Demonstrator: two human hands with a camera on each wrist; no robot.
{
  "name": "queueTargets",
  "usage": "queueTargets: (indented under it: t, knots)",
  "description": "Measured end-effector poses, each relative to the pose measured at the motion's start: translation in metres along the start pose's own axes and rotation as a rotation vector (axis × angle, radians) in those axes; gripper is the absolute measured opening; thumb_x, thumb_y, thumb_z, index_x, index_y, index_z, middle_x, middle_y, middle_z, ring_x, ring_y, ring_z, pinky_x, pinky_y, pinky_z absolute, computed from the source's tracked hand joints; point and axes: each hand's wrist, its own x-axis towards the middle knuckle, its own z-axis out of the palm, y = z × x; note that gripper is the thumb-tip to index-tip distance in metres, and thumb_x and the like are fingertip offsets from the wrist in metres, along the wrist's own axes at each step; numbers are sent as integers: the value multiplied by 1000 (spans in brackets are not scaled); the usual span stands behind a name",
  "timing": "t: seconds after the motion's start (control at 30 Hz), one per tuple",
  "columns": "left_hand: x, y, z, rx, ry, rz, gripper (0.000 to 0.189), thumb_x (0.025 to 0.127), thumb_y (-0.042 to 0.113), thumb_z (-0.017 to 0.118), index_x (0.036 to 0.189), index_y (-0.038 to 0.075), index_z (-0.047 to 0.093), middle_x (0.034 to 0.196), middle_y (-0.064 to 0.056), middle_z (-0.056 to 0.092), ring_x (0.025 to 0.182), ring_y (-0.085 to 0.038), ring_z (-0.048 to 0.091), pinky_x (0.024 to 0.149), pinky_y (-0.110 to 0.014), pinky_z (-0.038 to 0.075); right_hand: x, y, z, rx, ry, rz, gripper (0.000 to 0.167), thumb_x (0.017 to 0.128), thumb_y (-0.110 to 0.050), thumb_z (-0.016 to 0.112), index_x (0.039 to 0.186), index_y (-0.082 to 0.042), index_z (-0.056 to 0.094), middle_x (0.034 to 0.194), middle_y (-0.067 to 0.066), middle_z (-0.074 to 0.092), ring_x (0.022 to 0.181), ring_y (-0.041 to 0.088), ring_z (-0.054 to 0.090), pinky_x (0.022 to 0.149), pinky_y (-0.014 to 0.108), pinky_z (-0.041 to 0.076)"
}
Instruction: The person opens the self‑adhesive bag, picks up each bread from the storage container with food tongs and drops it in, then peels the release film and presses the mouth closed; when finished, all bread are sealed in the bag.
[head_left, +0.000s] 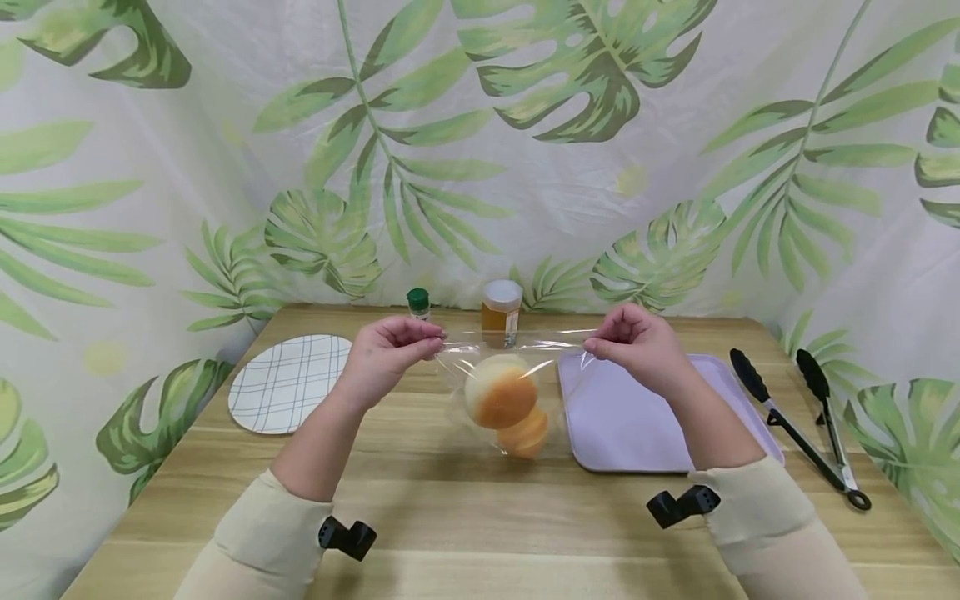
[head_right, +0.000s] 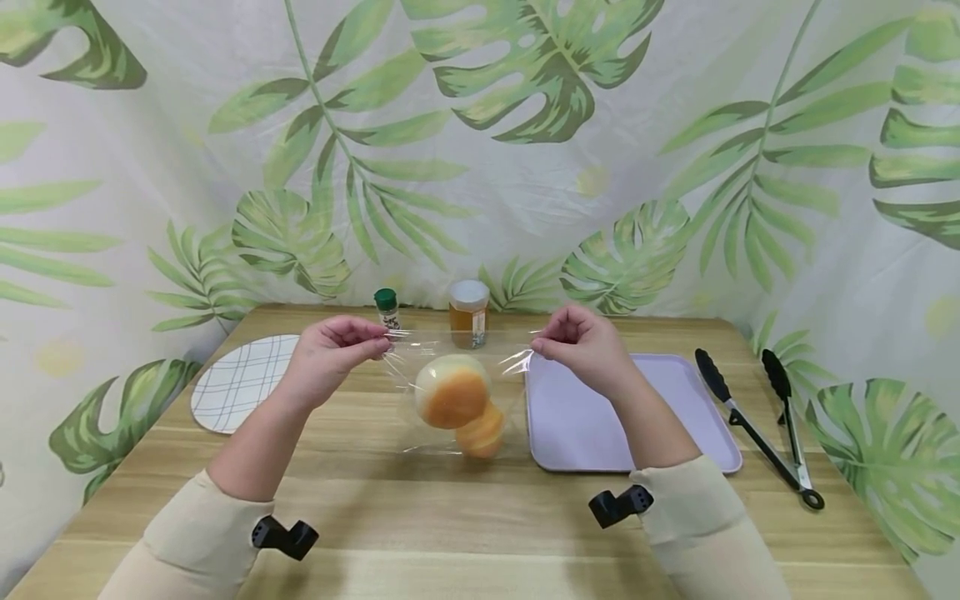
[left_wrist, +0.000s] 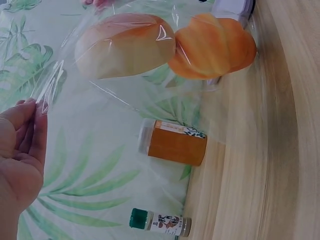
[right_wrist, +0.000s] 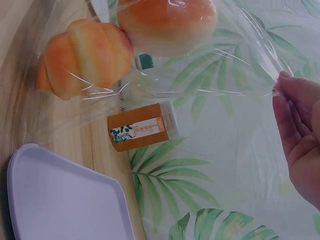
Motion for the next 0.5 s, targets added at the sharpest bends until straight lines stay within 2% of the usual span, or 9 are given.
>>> queueTargets:
  t: [0.07, 0.13, 0.23, 0.33, 0.4, 0.5]
  knots:
    - [0, -1, 1, -11, 12, 4, 23, 86, -5, 69, 100, 13, 69, 87, 9, 75, 77, -3, 68, 74, -19, 59, 0, 0, 1, -4, 6, 4, 22, 83, 7, 71, 85, -7, 55, 76, -13, 68, 71, 3, 65, 67, 18, 56]
    - [0, -3, 2, -41, 22, -3, 30, 87, -6, 68, 110, 14, 66, 87, 11, 75, 78, -3, 69, 75, -19, 59, 0, 1, 1, -4, 6, 10, 23, 83, 7, 71, 87, -7, 53, 76, -13, 67, 72, 2, 66, 67, 18, 57]
    - [1, -8, 3, -105, 10, -19, 44, 90, -5, 64, 130, 9, 56, 93, 13, 74, 86, -3, 68, 80, -18, 57, 0, 2, 1, 21, -4, 13, 25, 85, 8, 69, 92, -8, 51, 79, -13, 68, 76, 2, 67, 70, 19, 58]
    - [0, -14, 6, -146, -51, -41, 51, 93, -2, 60, 142, 0, 44, 104, 12, 72, 98, -3, 67, 88, -18, 55, 1, 3, 2, 62, -16, 9, 26, 87, 7, 67, 97, -9, 49, 82, -13, 69, 79, 2, 68, 72, 19, 58]
    - [-1, -19, 9, -136, -83, -71, 45, 95, 2, 60, 138, -1, 49, 106, 13, 72, 101, -3, 66, 91, -18, 53, 1, 3, 3, 83, -24, 16, 28, 88, 7, 66, 100, -12, 50, 83, -13, 69, 80, 2, 68, 73, 19, 58]
    - [-1, -24, 14, -132, -95, -108, 23, 95, 5, 60, 116, 7, 67, 100, 12, 74, 96, -4, 68, 91, -21, 54, 1, 1, 4, 69, -42, 29, 31, 88, 6, 65, 106, -16, 51, 87, -12, 68, 84, 3, 66, 76, 18, 57]
